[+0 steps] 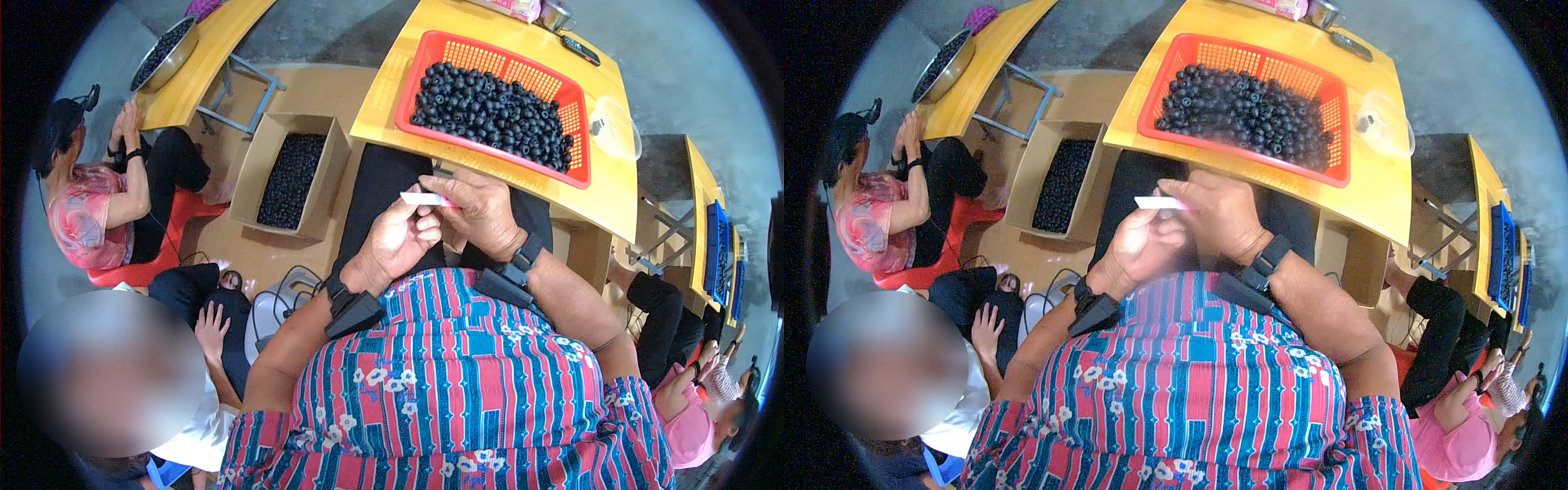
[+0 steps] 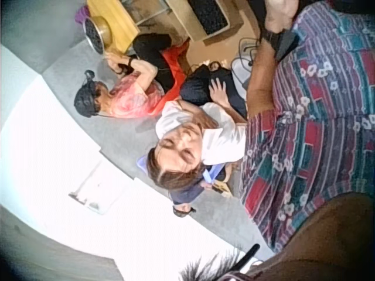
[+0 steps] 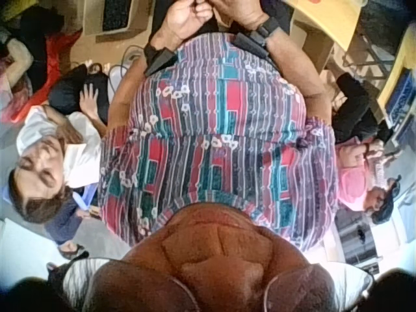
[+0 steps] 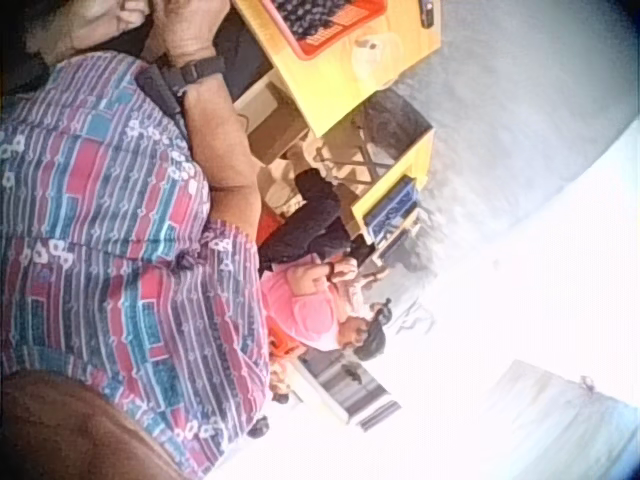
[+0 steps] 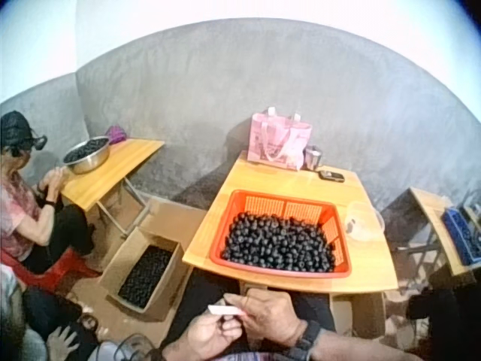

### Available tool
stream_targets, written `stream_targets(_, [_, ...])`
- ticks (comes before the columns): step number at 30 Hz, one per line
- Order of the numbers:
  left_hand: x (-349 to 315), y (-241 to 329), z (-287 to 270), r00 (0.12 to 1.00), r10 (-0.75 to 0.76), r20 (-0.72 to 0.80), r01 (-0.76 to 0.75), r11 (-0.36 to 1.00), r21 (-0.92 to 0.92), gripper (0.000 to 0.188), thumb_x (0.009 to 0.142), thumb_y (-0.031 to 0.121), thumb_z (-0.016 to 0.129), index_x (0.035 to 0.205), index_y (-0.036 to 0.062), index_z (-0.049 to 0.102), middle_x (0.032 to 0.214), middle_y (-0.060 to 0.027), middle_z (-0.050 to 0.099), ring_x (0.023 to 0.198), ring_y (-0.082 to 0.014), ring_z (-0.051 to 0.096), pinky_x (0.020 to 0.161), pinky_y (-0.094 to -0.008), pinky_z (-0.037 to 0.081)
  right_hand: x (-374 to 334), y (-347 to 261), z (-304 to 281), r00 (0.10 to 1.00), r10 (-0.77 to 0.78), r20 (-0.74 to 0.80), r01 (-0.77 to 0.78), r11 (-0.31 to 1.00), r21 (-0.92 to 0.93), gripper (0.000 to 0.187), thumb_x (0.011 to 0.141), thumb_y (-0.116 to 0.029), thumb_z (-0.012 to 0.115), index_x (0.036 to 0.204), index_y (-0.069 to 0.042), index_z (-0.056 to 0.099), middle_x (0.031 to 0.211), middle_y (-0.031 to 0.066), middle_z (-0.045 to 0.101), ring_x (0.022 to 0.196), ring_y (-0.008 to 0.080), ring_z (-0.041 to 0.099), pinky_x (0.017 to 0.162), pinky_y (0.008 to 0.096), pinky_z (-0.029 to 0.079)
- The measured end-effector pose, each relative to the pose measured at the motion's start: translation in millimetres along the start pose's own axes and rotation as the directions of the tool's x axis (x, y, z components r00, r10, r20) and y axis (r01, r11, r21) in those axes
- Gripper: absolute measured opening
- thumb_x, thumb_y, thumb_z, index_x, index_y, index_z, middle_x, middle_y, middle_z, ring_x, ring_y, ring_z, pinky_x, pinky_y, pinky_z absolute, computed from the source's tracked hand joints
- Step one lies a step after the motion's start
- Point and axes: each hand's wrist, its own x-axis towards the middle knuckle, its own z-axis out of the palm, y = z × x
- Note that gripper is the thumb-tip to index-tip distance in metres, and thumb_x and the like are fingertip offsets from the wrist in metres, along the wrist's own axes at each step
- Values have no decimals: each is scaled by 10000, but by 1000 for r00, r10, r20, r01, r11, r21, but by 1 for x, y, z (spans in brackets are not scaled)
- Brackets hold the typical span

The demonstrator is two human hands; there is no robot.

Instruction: Trimming or peeling small black rubber spheres using a hand tool in a manufacturing setting.

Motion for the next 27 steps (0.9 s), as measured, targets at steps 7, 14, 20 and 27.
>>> stream_targets(7, [0,-1,11,1000,-24,-13,24,1000,0,62,938,191,518,924,131,521,779,42,466,631,-66,422,566,-199,354,-1,0,0,999,-27,-34,25,998,-56,254,672,-147,710,926,-148,687,679,33,553,621,229,599,538,346,486])
stream_targets(14, [-1,-2,12,999,-48,4,48,997,-66,156,973,233,498,997,99,572,899,-44,601,635,-73,442,564,-212,367,1,-5,-4,1000,21,-16,-20,1000,3,208,672,-157,718,879,-151,693,675,45,557,628,231,604,546,347,487])
stream_targets(20, [-1,-1,13,997,-18,-71,15,999,-39,170,970,245,495,965,90,564,797,-6,515,652,-93,439,562,-221,359,10,-1,-15,999,19,40,-22,997,75,192,674,-34,730,852,-77,672,689,66,596,619,219,609,555,309,480])
stream_targets(27, [-1,2,9,991,-17,131,5,996,90,157,913,237,521,999,119,579,805,-3,473,678,-118,407,571,-232,346,78,24,-37,985,171,-2,-170,979,-117,237,762,-60,687,997,-36,665,830,151,640,766,297,623,698,350,496])
